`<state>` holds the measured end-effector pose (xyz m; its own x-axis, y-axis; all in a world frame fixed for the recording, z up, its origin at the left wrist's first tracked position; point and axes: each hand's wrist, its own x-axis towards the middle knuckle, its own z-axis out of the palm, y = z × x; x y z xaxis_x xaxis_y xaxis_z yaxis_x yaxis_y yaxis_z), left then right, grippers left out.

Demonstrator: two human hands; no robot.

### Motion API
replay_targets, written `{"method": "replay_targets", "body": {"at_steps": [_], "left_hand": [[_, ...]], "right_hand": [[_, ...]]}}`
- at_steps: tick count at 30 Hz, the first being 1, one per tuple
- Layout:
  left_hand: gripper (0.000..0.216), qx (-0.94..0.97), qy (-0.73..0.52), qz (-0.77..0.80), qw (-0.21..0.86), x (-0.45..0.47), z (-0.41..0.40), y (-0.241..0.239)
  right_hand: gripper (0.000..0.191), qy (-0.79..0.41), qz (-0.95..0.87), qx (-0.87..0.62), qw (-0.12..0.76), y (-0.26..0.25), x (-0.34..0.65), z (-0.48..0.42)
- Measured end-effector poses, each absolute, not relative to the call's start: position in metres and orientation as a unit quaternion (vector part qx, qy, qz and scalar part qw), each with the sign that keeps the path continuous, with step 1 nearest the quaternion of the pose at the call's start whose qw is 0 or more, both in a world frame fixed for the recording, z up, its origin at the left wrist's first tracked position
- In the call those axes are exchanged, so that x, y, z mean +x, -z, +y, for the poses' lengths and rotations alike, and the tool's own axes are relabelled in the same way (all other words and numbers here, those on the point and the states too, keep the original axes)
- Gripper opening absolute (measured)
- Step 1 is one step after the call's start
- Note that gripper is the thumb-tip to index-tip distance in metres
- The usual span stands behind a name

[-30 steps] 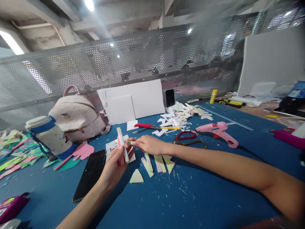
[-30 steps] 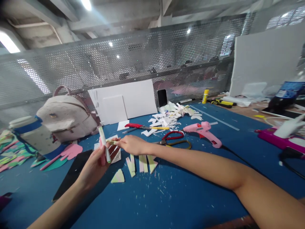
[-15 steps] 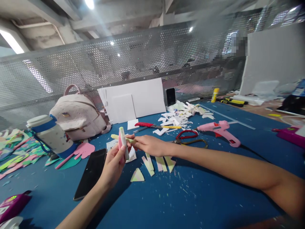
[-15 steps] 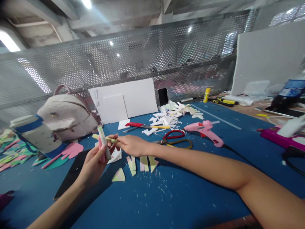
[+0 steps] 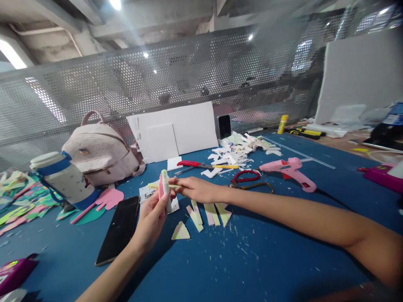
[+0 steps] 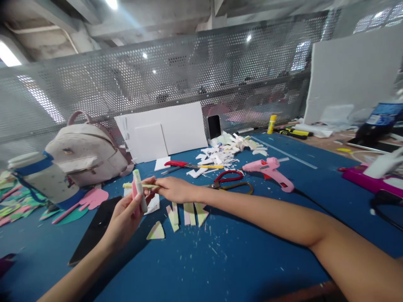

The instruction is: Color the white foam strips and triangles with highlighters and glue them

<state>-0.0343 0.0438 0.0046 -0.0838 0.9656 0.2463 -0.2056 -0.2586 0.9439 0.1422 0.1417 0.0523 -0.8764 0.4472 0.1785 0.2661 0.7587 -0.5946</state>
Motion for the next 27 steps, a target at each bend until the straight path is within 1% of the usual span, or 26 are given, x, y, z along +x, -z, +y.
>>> {"method": "replay_targets", "body": {"at_steps": [3,7,9,13,16,19,21,23,25,27], "left_hand": [[0.031,0.477,-0.625,0.389,0.481,-0.032,0.042,-0.008],[0.025,0.470,-0.634,0.375,0.485,-0.028,0.040,-0.014],[0.023,0.470,-0.643,0.366,0.480,-0.028,0.040,-0.015],[0.027,0.474,-0.652,0.357,0.472,-0.029,0.039,-0.017],[0.024,0.476,-0.650,0.363,0.467,-0.028,0.039,-0.019],[0.025,0.477,-0.651,0.372,0.459,-0.028,0.039,-0.021],[0.027,0.473,-0.656,0.379,0.449,-0.030,0.039,-0.021],[0.029,0.464,-0.669,0.388,0.432,-0.035,0.041,-0.020],[0.032,0.453,-0.689,0.398,0.403,-0.042,0.044,-0.018],[0.032,0.443,-0.704,0.412,0.372,-0.049,0.047,-0.016]], "right_hand": [[0.027,-0.259,-0.934,-0.197,0.147,-0.052,0.143,0.140],[0.026,-0.204,-0.944,-0.222,0.133,-0.053,0.144,0.136],[0.028,-0.181,-0.945,-0.236,0.135,-0.054,0.145,0.135],[0.030,-0.160,-0.943,-0.250,0.149,-0.056,0.145,0.131],[0.032,-0.158,-0.939,-0.257,0.164,-0.055,0.144,0.129],[0.034,-0.161,-0.936,-0.262,0.174,-0.053,0.144,0.128],[0.032,-0.166,-0.936,-0.260,0.170,-0.052,0.143,0.128],[0.032,-0.179,-0.938,-0.254,0.157,-0.054,0.145,0.130],[0.037,-0.198,-0.937,-0.248,0.146,-0.055,0.147,0.133],[0.037,-0.218,-0.932,-0.246,0.149,-0.056,0.150,0.140]]}}
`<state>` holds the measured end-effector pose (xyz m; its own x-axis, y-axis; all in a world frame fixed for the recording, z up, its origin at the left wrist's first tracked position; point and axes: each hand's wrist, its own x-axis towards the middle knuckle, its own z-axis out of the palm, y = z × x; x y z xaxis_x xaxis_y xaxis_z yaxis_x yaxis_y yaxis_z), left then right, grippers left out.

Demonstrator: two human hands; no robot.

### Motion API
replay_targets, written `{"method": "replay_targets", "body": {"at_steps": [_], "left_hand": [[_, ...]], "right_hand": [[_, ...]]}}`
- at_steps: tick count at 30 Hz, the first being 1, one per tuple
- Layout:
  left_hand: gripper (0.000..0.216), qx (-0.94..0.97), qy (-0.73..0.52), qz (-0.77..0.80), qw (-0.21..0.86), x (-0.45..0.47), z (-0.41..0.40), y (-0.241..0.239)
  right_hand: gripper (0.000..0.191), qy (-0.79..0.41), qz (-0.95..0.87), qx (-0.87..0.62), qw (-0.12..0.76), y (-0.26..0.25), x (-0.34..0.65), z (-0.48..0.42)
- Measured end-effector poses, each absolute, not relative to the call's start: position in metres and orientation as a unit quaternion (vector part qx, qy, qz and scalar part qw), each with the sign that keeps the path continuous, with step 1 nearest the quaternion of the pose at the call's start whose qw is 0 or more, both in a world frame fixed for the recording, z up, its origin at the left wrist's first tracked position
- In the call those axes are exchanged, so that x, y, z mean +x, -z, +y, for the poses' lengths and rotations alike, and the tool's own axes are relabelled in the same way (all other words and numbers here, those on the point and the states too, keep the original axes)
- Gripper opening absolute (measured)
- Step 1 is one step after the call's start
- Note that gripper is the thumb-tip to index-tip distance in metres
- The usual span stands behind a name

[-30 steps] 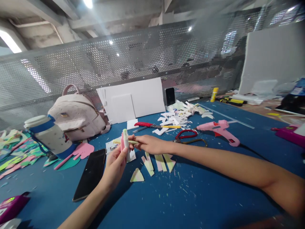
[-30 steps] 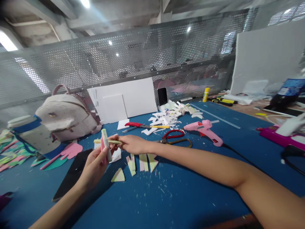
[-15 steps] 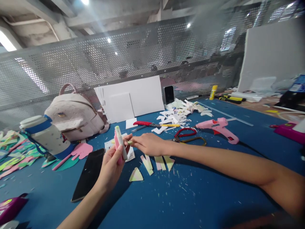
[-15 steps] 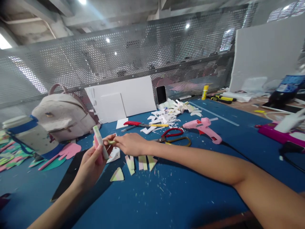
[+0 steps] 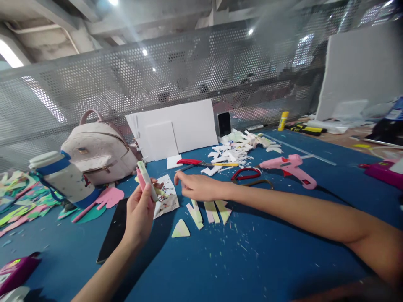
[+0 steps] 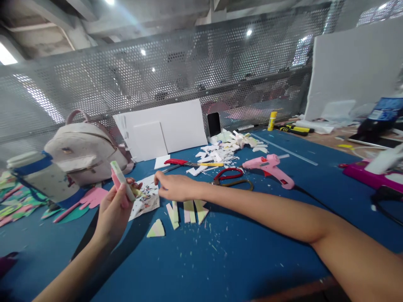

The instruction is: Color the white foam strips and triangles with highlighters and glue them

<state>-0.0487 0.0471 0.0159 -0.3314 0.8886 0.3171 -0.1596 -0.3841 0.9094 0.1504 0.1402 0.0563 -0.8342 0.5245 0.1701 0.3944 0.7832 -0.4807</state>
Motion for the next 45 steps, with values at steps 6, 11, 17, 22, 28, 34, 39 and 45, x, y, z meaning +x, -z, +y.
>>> {"method": "replay_targets", "body": {"at_steps": [6,11,17,22,28,34,39,45], "left_hand": [[0.033,0.482,-0.665,0.467,0.328,-0.054,0.051,-0.012],[0.033,0.544,-0.587,0.526,0.288,-0.052,0.050,-0.006],[0.027,0.621,-0.551,0.526,0.184,-0.048,0.046,-0.011],[0.025,0.670,-0.516,0.516,0.138,-0.044,0.040,-0.015],[0.027,0.690,-0.495,0.514,0.123,-0.044,0.039,-0.014],[0.027,0.690,-0.493,0.518,0.111,-0.044,0.040,-0.013],[0.023,0.716,-0.468,0.510,0.093,-0.044,0.038,-0.014],[0.021,0.726,-0.470,0.495,0.080,-0.044,0.035,-0.016]], "right_hand": [[0.028,-0.238,-0.914,-0.234,0.230,-0.070,0.159,0.166],[0.024,-0.182,-0.907,-0.240,0.293,-0.107,0.173,0.158],[0.023,-0.033,-0.937,-0.215,0.274,-0.131,0.185,0.144],[0.020,0.082,-0.955,-0.188,0.213,-0.121,0.178,0.135],[0.020,0.138,-0.960,-0.165,0.180,-0.119,0.176,0.130],[0.016,0.142,-0.961,-0.152,0.183,-0.118,0.179,0.136],[0.018,0.131,-0.972,-0.115,0.160,-0.114,0.173,0.129],[0.024,0.061,-0.985,-0.056,0.153,-0.114,0.171,0.129]]}}
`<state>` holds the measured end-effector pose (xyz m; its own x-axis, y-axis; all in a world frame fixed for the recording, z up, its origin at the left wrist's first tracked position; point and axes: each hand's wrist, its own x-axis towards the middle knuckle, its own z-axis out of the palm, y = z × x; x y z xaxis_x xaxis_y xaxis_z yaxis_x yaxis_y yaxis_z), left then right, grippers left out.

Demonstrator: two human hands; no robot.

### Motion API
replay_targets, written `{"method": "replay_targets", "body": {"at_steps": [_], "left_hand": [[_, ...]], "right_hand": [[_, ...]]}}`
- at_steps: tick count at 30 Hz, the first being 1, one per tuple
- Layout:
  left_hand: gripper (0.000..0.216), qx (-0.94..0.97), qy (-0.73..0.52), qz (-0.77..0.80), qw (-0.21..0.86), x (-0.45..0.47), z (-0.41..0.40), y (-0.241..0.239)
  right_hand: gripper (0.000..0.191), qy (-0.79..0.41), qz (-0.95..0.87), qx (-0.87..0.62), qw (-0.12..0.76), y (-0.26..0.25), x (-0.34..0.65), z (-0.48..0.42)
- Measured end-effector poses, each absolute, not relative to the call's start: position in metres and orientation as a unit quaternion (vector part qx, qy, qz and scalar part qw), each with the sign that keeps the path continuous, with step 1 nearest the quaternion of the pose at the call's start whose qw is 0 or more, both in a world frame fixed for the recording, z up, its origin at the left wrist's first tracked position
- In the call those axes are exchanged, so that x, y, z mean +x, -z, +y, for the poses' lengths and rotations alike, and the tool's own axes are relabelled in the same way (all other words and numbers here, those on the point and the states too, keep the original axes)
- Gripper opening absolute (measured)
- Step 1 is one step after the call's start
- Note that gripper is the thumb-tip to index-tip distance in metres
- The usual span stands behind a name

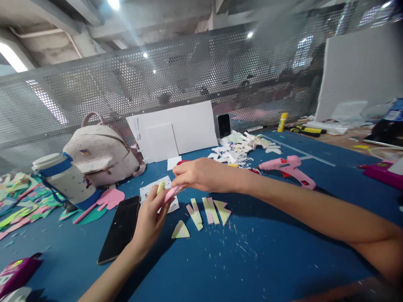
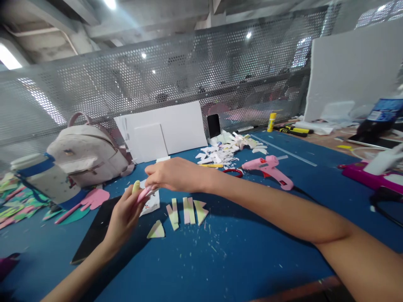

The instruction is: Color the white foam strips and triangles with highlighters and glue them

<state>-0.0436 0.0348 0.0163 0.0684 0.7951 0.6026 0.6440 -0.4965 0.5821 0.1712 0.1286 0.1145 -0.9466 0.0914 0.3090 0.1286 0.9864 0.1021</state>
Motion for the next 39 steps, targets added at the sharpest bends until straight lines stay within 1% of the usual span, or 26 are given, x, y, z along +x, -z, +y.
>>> {"method": "replay_targets", "body": {"at_steps": [4,12,14,17,19,21,24,29,34,36,39], "left_hand": [[0.024,0.725,-0.479,0.486,0.095,-0.041,0.033,-0.016],[0.022,0.729,-0.476,0.479,0.114,-0.037,0.032,-0.022],[0.022,0.725,-0.474,0.486,0.118,-0.036,0.031,-0.022],[0.023,0.712,-0.477,0.501,0.120,-0.037,0.033,-0.018],[0.024,0.700,-0.485,0.511,0.119,-0.039,0.037,-0.015],[0.025,0.687,-0.494,0.519,0.118,-0.041,0.041,-0.012],[0.028,0.674,-0.503,0.529,0.117,-0.044,0.044,-0.009],[0.029,0.684,-0.489,0.535,0.084,-0.047,0.043,-0.011],[0.025,0.748,-0.421,0.513,0.026,-0.046,0.038,-0.014],[0.025,0.770,-0.390,0.506,0.007,-0.044,0.035,-0.015],[0.027,0.791,-0.356,0.497,-0.014,-0.042,0.032,-0.014]], "right_hand": [[0.025,0.020,-0.987,-0.027,0.158,-0.114,0.170,0.129],[0.027,-0.026,-0.984,-0.019,0.173,-0.117,0.171,0.123],[0.035,-0.060,-0.980,-0.024,0.186,-0.120,0.174,0.121],[0.053,-0.172,-0.962,-0.052,0.206,-0.129,0.182,0.123],[0.059,-0.233,-0.948,-0.069,0.208,-0.134,0.187,0.129],[0.056,-0.265,-0.940,-0.078,0.201,-0.138,0.191,0.135],[0.043,-0.295,-0.932,-0.094,0.191,-0.137,0.193,0.145],[0.029,-0.302,-0.917,-0.157,0.207,-0.127,0.190,0.152],[0.009,-0.236,-0.930,-0.166,0.228,-0.126,0.185,0.151],[0.006,-0.194,-0.941,-0.157,0.230,-0.127,0.183,0.148],[0.009,-0.149,-0.951,-0.134,0.238,-0.128,0.180,0.144]]}}
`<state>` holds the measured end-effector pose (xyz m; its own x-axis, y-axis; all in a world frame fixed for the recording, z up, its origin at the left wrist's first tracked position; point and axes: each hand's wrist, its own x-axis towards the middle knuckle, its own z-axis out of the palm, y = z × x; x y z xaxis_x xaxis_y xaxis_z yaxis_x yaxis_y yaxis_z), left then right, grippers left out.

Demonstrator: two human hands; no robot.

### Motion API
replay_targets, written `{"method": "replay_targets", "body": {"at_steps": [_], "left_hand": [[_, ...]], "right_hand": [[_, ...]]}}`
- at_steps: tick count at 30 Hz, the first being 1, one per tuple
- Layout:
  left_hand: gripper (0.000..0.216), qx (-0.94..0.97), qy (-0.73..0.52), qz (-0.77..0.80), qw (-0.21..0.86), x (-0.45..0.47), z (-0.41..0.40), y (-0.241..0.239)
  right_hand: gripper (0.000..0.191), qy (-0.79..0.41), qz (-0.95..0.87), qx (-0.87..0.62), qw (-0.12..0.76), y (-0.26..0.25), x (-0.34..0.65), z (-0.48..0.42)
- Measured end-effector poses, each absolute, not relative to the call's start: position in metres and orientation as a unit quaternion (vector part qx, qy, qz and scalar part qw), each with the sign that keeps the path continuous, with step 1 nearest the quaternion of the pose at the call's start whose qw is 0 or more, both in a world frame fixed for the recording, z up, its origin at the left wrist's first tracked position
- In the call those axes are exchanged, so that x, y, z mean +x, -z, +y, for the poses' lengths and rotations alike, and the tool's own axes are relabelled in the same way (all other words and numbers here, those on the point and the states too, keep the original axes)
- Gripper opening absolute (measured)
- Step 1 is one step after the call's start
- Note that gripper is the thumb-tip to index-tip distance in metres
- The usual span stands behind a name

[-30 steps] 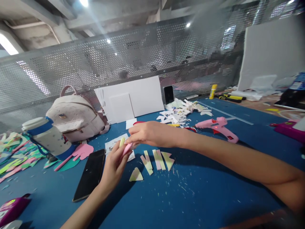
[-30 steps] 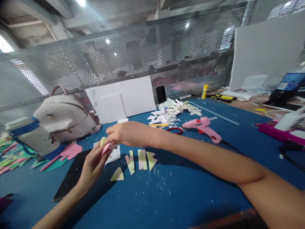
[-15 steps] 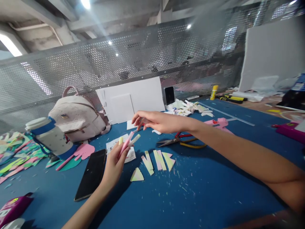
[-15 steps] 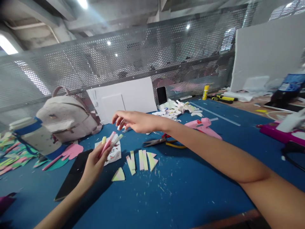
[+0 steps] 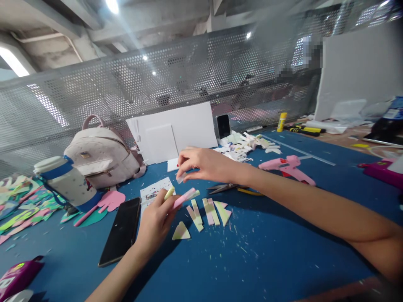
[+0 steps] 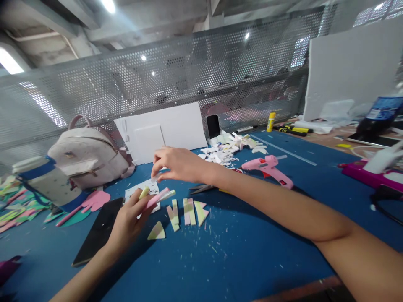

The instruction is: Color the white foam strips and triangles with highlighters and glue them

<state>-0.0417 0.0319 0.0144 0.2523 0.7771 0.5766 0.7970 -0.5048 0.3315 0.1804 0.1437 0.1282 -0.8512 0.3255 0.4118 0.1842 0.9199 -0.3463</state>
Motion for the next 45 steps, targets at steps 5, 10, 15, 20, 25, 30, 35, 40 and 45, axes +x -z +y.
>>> {"method": "replay_targets", "body": {"at_steps": [5,10,15,20,25,30,35,40,45], "left_hand": [[0.025,-0.803,0.335,-0.492,0.038,-0.040,0.031,-0.014],[0.022,-0.803,0.336,-0.491,0.037,-0.040,0.032,-0.014],[0.025,-0.793,0.357,-0.494,-0.002,-0.040,0.031,-0.013],[0.024,-0.761,0.408,-0.496,-0.093,-0.038,0.030,-0.016],[0.024,-0.649,0.537,-0.474,-0.256,-0.035,0.035,-0.017],[0.035,-0.432,0.682,-0.402,-0.432,-0.045,0.049,-0.019],[0.022,-0.246,0.736,-0.362,-0.516,-0.048,0.053,-0.028],[0.035,-0.166,0.743,-0.348,-0.547,-0.036,0.046,-0.040],[0.044,-0.152,0.745,-0.346,-0.549,-0.033,0.044,-0.045]], "right_hand": [[0.012,-0.117,-0.962,-0.107,0.220,-0.127,0.179,0.141],[0.013,-0.039,-0.977,-0.101,0.186,-0.118,0.177,0.139],[0.015,0.015,-0.980,-0.093,0.173,-0.113,0.174,0.133],[0.016,-0.008,-0.980,-0.090,0.178,-0.117,0.175,0.134],[0.017,-0.065,-0.962,-0.148,0.219,-0.116,0.176,0.142],[0.016,-0.183,-0.944,-0.196,0.195,-0.108,0.174,0.154],[0.011,-0.370,-0.912,-0.153,0.087,-0.083,0.158,0.136],[0.013,-0.470,-0.869,-0.144,0.057,-0.061,0.146,0.115],[0.014,-0.510,-0.844,-0.150,0.073,-0.052,0.143,0.113]]}}
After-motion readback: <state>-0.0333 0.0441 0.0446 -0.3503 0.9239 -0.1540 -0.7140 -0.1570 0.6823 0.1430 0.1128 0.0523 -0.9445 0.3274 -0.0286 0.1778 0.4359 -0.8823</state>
